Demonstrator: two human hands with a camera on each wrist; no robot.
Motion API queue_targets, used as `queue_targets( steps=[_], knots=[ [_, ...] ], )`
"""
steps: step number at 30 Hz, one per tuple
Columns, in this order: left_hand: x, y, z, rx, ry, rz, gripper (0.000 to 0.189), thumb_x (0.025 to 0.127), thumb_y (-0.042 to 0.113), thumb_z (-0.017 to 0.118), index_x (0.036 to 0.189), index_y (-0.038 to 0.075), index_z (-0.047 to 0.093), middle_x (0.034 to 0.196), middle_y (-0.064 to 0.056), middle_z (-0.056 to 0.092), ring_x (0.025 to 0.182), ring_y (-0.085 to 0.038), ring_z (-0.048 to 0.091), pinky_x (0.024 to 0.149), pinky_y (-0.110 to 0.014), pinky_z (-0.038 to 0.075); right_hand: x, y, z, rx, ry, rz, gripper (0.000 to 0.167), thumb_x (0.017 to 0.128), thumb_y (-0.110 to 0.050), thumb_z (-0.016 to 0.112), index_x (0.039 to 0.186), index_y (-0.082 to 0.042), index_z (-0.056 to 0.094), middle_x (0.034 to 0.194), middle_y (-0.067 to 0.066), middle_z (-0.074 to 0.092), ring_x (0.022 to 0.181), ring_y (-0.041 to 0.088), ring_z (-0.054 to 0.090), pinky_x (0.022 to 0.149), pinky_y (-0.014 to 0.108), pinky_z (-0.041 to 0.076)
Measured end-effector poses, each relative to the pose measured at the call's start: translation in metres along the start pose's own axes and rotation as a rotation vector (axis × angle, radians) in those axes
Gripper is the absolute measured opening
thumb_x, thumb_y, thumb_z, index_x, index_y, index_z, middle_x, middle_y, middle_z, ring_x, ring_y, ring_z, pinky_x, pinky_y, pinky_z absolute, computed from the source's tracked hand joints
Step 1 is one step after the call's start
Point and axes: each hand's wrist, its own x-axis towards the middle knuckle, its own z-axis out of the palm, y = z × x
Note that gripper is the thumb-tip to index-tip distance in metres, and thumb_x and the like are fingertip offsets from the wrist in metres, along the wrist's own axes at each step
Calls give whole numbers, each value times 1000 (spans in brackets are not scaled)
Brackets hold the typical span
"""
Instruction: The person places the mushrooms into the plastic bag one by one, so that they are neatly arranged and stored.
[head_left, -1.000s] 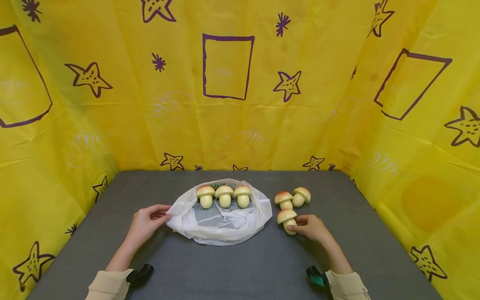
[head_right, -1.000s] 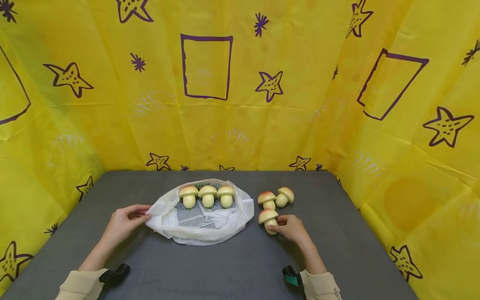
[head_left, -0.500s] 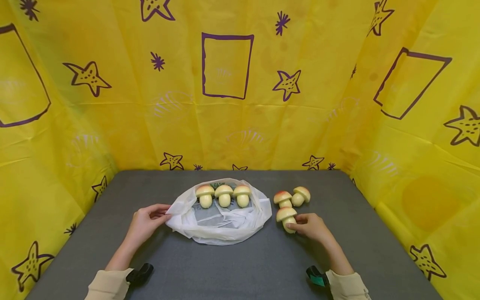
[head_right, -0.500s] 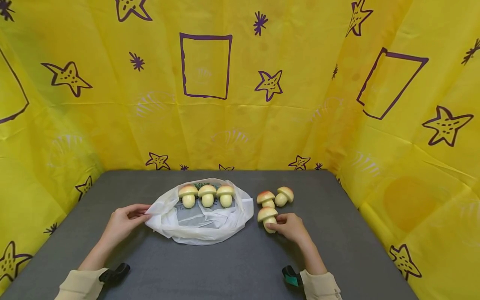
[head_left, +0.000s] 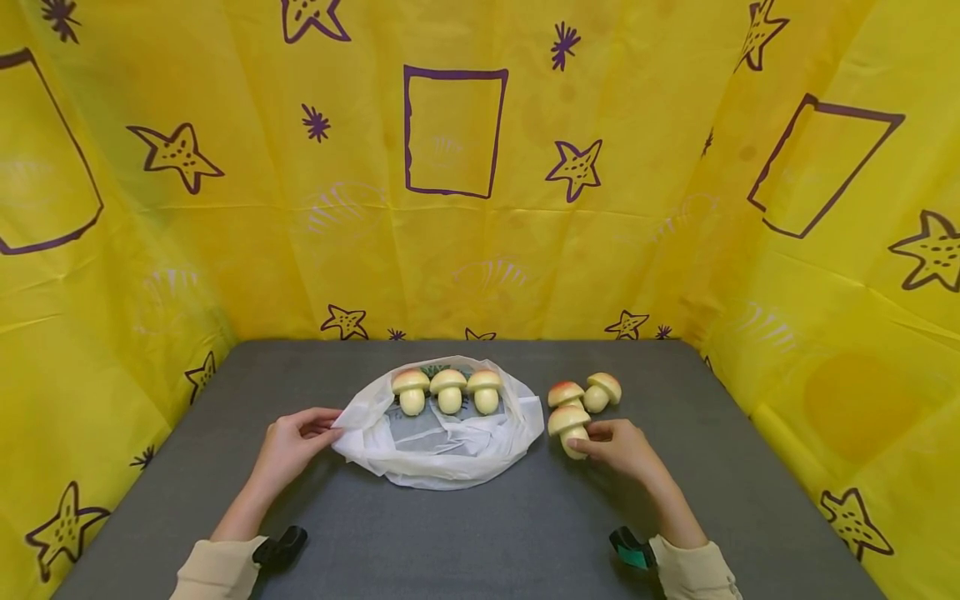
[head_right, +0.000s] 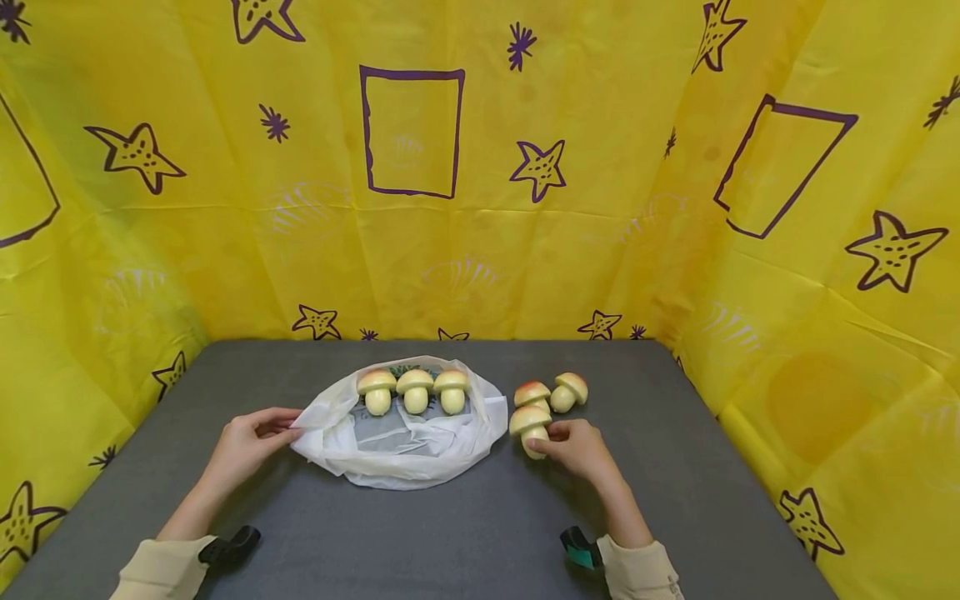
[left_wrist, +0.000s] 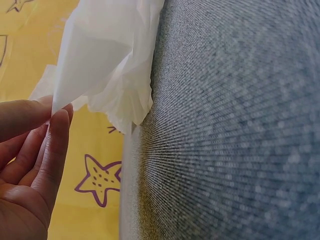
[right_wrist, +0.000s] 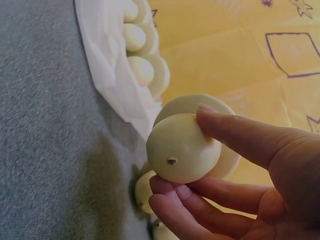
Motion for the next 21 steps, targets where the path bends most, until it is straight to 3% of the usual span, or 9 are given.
queue_targets(
  steps=[17, 21],
  knots=[
    [1, -1, 2, -11, 4, 9, 26, 79, 16, 77, 103, 6, 72, 87, -9, 71, 72, -2, 60, 64, -14, 50, 6, -20, 1, 23, -1, -15, 36, 81, -34, 74, 98, -3, 71, 89, 8, 73, 74, 22, 68, 63, 26, 51],
    [2, -1, 2, -4, 3, 12, 26, 79, 15, 77, 102, 6, 72, 87, -9, 71, 71, -2, 60, 64, -14, 50, 8, -26, 2, 47, -8, -30, 37, 82, -34, 73, 99, -1, 71, 88, 9, 73, 75, 26, 69, 65, 31, 53]
  ],
)
